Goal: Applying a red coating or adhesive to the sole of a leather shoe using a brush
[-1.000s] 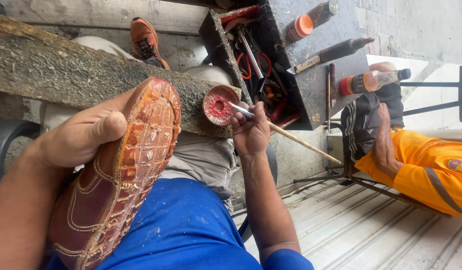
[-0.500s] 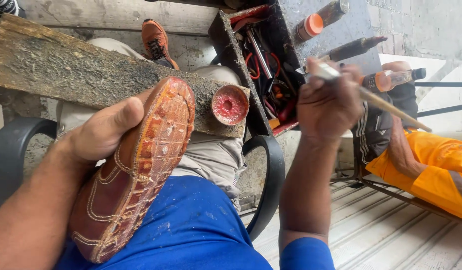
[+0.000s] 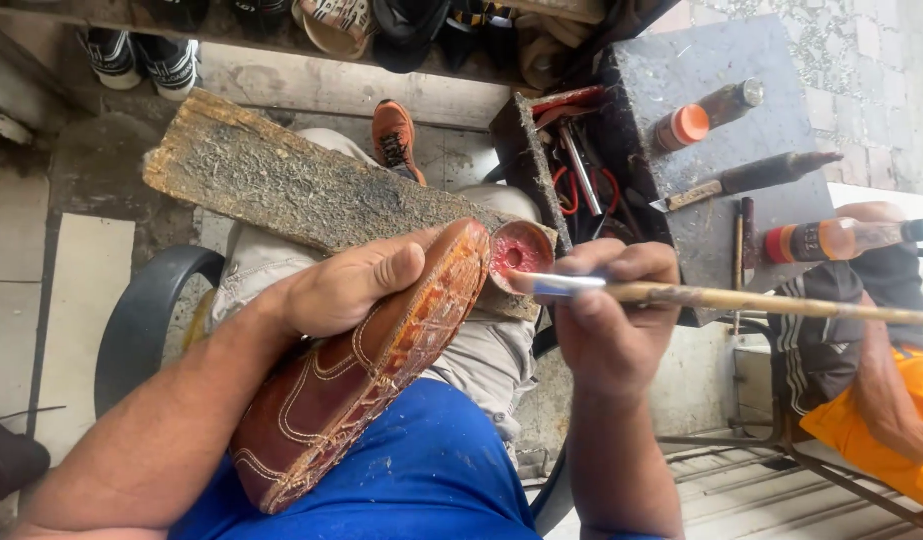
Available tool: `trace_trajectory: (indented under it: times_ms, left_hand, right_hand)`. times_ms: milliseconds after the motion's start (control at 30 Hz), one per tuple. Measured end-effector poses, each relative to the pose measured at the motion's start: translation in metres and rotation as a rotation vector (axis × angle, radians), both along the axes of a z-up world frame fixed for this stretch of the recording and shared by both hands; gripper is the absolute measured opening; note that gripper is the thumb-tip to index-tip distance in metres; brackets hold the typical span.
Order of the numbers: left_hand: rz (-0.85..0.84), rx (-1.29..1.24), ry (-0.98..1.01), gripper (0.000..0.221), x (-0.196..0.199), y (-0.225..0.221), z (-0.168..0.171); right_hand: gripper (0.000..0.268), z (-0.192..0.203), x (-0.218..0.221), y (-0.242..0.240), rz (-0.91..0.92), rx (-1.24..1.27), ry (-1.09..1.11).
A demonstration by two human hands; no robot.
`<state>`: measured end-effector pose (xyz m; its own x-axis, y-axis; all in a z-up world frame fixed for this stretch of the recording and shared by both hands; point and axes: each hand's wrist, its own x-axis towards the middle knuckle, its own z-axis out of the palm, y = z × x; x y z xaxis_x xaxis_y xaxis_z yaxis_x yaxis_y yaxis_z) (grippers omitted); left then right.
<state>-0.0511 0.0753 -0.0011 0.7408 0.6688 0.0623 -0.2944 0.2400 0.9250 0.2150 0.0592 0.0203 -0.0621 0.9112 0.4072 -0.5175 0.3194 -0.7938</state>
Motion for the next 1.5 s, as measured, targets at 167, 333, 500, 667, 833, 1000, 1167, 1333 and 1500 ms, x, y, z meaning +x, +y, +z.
trace_trajectory:
  times_ms: [167, 333, 500, 667, 833, 1000, 1167, 1333, 1500]
  left_hand:
    - [0.032, 0.105, 0.102, 0.079, 0.002, -0.007, 0.047]
    - [0.068, 0.141, 0.247, 0.074, 0.0, -0.011, 0.057]
    - [0.075, 0.149, 0.372, 0.074, -0.004, -0.016, 0.055]
    - [0.048, 0.159, 0.442, 0.074, -0.006, -0.017, 0.058]
    - [0.056, 0.175, 0.485, 0.075, -0.004, -0.019, 0.064]
    - [0.052, 0.159, 0.511, 0.075, -0.004, -0.023, 0.062]
    - [0.073, 0.13, 0.511, 0.074, -0.002, -0.019, 0.062]
    - [0.095, 0.096, 0.512, 0.073, -0.004, -0.018, 0.06]
    - [0.111, 0.09, 0.506, 0.072, -0.006, -0.018, 0.057]
  right_hand:
    - [0.036, 0.004, -0.022, -0.003, -0.036, 0.064, -0.077]
    - [0.037, 0.016, -0.027, -0.007, -0.072, 0.077, -0.158]
    - [0.036, 0.024, -0.014, -0.002, -0.082, 0.094, -0.216]
    - [0.033, 0.037, -0.018, -0.003, -0.04, 0.102, -0.211]
    - [0.035, 0.037, -0.013, 0.0, -0.054, 0.074, -0.246]
    - [0.034, 0.034, -0.009, -0.007, -0.017, 0.123, -0.3]
    - [0.037, 0.03, -0.014, -0.017, -0.025, 0.195, -0.356]
    - [0.036, 0.032, -0.021, -0.029, -0.015, 0.256, -0.431]
    - [0.036, 0.027, -0.026, -0.043, 0.062, 0.341, -0.489]
